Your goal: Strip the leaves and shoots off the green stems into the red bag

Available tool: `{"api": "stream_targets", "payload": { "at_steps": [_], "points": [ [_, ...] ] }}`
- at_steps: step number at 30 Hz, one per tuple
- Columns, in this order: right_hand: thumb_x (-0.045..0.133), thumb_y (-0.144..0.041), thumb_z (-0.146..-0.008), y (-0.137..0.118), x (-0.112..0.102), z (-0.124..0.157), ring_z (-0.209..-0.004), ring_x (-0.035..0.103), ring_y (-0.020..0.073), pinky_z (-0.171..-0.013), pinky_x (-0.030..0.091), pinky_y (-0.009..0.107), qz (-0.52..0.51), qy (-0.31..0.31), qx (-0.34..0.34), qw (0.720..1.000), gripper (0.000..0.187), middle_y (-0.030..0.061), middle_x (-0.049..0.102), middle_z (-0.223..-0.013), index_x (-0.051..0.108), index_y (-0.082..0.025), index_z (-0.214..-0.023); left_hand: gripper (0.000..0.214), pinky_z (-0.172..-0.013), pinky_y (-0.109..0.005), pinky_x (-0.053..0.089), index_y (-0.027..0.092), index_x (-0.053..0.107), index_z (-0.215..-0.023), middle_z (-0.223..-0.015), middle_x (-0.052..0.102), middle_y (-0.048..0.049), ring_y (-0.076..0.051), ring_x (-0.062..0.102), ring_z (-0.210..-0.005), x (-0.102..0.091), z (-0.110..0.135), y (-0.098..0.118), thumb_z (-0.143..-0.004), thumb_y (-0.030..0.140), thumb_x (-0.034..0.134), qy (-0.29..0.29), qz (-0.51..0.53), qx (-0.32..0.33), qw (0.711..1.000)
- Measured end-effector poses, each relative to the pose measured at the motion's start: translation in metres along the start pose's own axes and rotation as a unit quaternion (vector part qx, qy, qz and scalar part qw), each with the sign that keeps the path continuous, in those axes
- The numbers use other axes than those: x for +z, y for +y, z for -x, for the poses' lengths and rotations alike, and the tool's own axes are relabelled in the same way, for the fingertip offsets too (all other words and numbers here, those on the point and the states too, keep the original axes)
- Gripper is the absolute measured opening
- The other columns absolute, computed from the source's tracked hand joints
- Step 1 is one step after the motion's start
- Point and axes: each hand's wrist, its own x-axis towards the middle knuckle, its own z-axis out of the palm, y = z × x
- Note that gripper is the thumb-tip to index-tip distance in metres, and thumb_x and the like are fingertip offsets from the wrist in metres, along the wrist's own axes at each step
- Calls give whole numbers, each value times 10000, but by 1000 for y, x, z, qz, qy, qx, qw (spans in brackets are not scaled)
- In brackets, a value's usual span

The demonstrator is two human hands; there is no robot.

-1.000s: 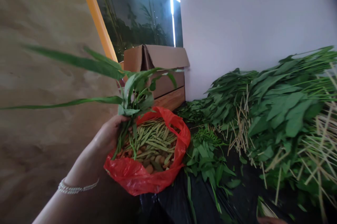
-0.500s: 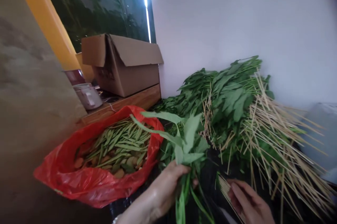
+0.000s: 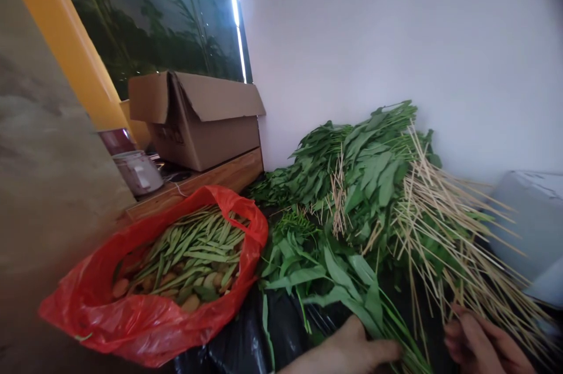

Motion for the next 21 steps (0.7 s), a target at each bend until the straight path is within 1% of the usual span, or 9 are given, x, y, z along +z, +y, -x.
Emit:
{"api": "stream_targets", "payload": {
  "at_steps": [1,4,8,11,13,16,18,19,21],
  "points": [
    [647,-520,-736,0,-1,-1,-579,610,235,-463,482,375,0,4,-1,1000,354,74,685,-777,683,-283,-996,597,-993,-423,423,128,586,-1233,-1099,683,-111,-270,614,-1069,-3,3,0,-679,258,763,-2,-39,-15,999],
    [649,-522,-741,0,-2,0,-614,619,221,-491,497,348,4,11,-2,1000,390,74,690,-809,673,-247,-1018,509,-894,-390,480,134,580,-1231,-1085,684,-93,-239,638,-962,-12,11,6,-766,321,670,45,-187,-50,980],
    [647,-532,-752,-2,-6,-1,-619,613,186,-532,501,299,23,-6,8,1000,450,60,686,-760,670,-166,-1012,403,-823,-297,475,173,658,-1113,-1052,680,-66,-206,617,-907,-13,21,22,-813,437,610,28,-447,-12,894],
    [633,-525,-778,-7,-14,-2,-623,595,159,-544,480,256,54,-33,16,998,443,45,680,-741,668,-148,-1008,357,-705,-259,465,161,720,-914,-869,701,-61,-194,627,-787,-16,27,43,-830,477,574,-8,-549,3,836],
    [615,-525,-794,-10,-21,-1,-629,598,157,-550,478,249,88,-50,18,995,423,42,688,-757,671,-166,-1010,374,-594,-232,443,153,725,-858,-731,685,-39,-166,621,-651,-22,30,62,-835,489,563,-43,-559,-22,827],
    [588,-531,-803,-10,-29,4,-705,639,190,-624,508,282,152,-100,-24,983,384,49,707,-818,683,-201,-975,381,-479,-202,403,149,707,-894,-655,651,-10,-136,604,-526,-35,27,93,-872,474,511,-88,-530,-58,842],
    [577,-502,-814,-4,-29,8,-793,648,218,-710,508,318,213,-151,-109,959,319,55,707,-867,692,-222,-912,361,-505,-204,421,156,692,-902,-704,665,-16,-136,617,-554,-41,18,104,-908,441,470,-58,-543,-1,838],
    [575,-475,-822,1,-28,10,-824,642,227,-743,499,335,247,-174,-160,940,281,57,702,-880,693,-228,-885,346,-556,-212,441,162,689,-900,-748,678,-26,-144,631,-609,-43,12,105,-922,419,459,-23,-563,55,824],
    [570,-400,-844,11,-22,12,-829,626,236,-759,480,355,308,-204,-250,895,206,58,688,-854,686,-230,-857,318,-658,-231,455,172,687,-896,-819,695,-45,-158,641,-716,-45,-1,97,-945,369,442,45,-607,173,774]
  ]
}}
